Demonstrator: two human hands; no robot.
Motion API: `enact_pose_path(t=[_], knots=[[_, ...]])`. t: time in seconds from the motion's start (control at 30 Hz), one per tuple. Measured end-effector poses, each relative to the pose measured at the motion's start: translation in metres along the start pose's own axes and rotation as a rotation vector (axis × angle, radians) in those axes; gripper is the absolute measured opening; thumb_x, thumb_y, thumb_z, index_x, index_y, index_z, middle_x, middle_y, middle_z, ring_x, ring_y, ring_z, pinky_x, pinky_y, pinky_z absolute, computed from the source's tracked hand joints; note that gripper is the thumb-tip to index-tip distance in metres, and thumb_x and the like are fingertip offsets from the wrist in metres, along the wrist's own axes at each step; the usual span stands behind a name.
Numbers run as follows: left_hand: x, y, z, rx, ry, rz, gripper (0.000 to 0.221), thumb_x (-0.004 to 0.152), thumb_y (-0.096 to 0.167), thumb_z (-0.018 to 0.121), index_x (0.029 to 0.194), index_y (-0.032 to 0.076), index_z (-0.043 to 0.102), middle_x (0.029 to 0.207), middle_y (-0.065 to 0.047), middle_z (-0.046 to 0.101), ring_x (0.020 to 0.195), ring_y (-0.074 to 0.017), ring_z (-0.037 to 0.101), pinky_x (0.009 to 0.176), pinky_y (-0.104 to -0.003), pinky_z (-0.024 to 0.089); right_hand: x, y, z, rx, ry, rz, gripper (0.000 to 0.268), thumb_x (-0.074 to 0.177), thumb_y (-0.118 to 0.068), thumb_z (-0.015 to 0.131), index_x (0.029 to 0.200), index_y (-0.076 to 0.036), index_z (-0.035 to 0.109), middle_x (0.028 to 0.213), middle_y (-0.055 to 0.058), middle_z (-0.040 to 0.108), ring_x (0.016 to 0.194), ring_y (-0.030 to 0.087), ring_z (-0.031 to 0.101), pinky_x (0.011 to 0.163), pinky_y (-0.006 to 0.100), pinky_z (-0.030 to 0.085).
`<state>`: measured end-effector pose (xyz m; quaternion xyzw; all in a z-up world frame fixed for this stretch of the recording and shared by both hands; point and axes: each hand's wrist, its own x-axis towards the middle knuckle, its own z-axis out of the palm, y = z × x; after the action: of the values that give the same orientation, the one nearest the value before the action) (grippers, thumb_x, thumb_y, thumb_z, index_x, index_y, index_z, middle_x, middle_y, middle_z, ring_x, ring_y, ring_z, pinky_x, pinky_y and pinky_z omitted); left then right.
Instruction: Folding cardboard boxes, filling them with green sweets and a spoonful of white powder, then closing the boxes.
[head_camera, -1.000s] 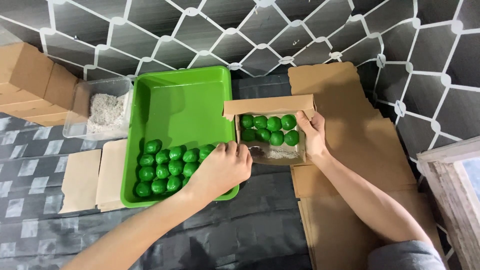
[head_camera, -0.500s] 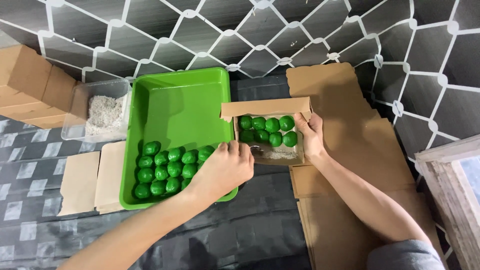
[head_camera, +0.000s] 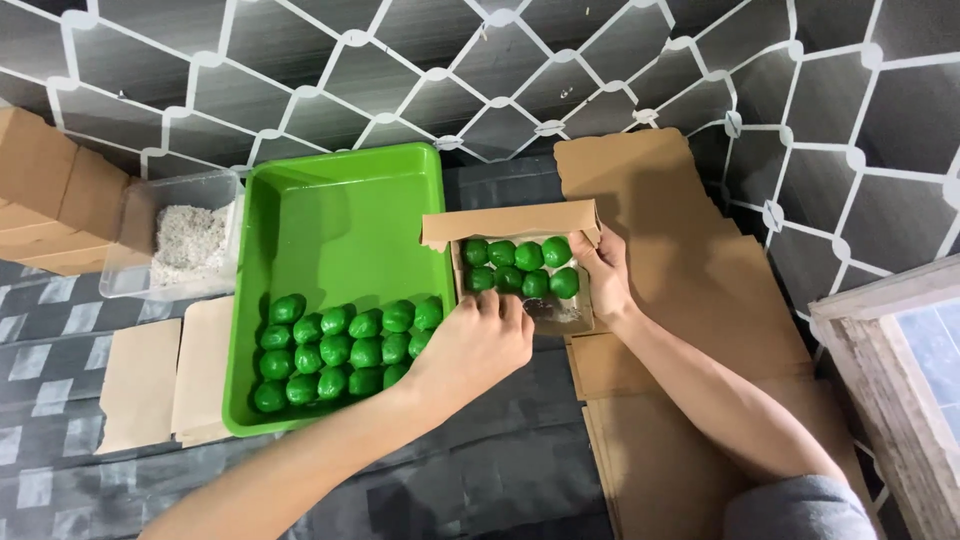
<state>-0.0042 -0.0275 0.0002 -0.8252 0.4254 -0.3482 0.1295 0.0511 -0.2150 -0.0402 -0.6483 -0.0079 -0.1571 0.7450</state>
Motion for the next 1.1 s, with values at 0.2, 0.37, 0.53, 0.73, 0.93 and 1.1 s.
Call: enact_pose_path(t=[0.2, 0.37, 0.53, 0.73, 0.93, 1.1], knots=[[0.011, 0.005, 0.001, -0.003, 0.036, 0.001, 0.017, 0.075, -0.002, 0.052, 0.068, 0.011, 0.060, 0.064, -0.008, 0.051, 0.055, -0.0252, 0.053, 0.048, -0.033, 0.042, 0.001, -0.006, -0.004, -0.036, -0.060, -0.032, 0.017, 0.103, -0.028, 0.065, 0.089, -0.017, 0.068, 0.079, -0.007, 0.051, 0.076, 0.007, 0.044, 0.076, 0.023, 0.041], [0.010, 0.008, 0.001, -0.035, 0.036, -0.021, 0.018, 0.077, -0.003, 0.051, 0.071, 0.009, 0.064, 0.065, -0.009, 0.052, 0.055, -0.0257, 0.054, 0.047, -0.033, 0.044, 0.004, 0.000, -0.005, -0.051, -0.070, -0.018, 0.018, 0.103, -0.028, 0.064, 0.090, -0.017, 0.068, 0.080, -0.006, 0.052, 0.076, 0.007, 0.045, 0.077, 0.023, 0.042], [0.009, 0.014, 0.009, -0.058, 0.039, -0.038, 0.019, 0.078, -0.004, 0.051, 0.074, 0.008, 0.065, 0.065, -0.011, 0.053, 0.054, -0.0269, 0.054, 0.046, -0.034, 0.044, 0.004, -0.019, 0.002, -0.050, -0.078, -0.006, 0.020, 0.104, -0.029, 0.062, 0.090, -0.015, 0.068, 0.080, -0.006, 0.051, 0.075, 0.008, 0.044, 0.075, 0.023, 0.042], [0.007, 0.002, -0.006, -0.025, 0.061, -0.102, 0.011, 0.079, 0.005, 0.058, 0.073, 0.012, 0.063, 0.064, -0.004, 0.049, 0.055, -0.0225, 0.056, 0.045, -0.031, 0.043, 0.010, -0.039, 0.007, -0.164, -0.083, 0.228, 0.046, 0.098, -0.040, 0.068, 0.119, 0.001, 0.068, 0.094, 0.006, 0.063, 0.087, 0.018, 0.056, 0.088, 0.034, 0.051], [-0.015, -0.015, 0.004, 0.014, 0.034, -0.193, 0.015, 0.087, 0.009, 0.062, 0.074, 0.015, 0.059, 0.063, 0.000, 0.043, 0.050, -0.0182, 0.053, 0.043, -0.028, 0.043, 0.037, 0.023, -0.027, -0.325, -0.168, 0.093, 0.033, 0.099, -0.036, 0.075, 0.101, -0.003, 0.075, 0.078, 0.006, 0.062, 0.080, 0.015, 0.054, 0.078, 0.032, 0.049], [-0.022, -0.026, -0.002, -0.037, -0.031, -0.288, 0.017, 0.085, 0.004, 0.067, 0.075, 0.019, 0.065, 0.064, 0.004, 0.046, 0.049, -0.0138, 0.054, 0.041, -0.024, 0.044, 0.029, -0.023, -0.021, -0.353, 0.180, -0.375, 0.036, 0.083, 0.009, 0.057, 0.113, -0.008, 0.047, 0.108, 0.010, 0.045, 0.103, 0.026, 0.053, 0.090, 0.041, 0.053]])
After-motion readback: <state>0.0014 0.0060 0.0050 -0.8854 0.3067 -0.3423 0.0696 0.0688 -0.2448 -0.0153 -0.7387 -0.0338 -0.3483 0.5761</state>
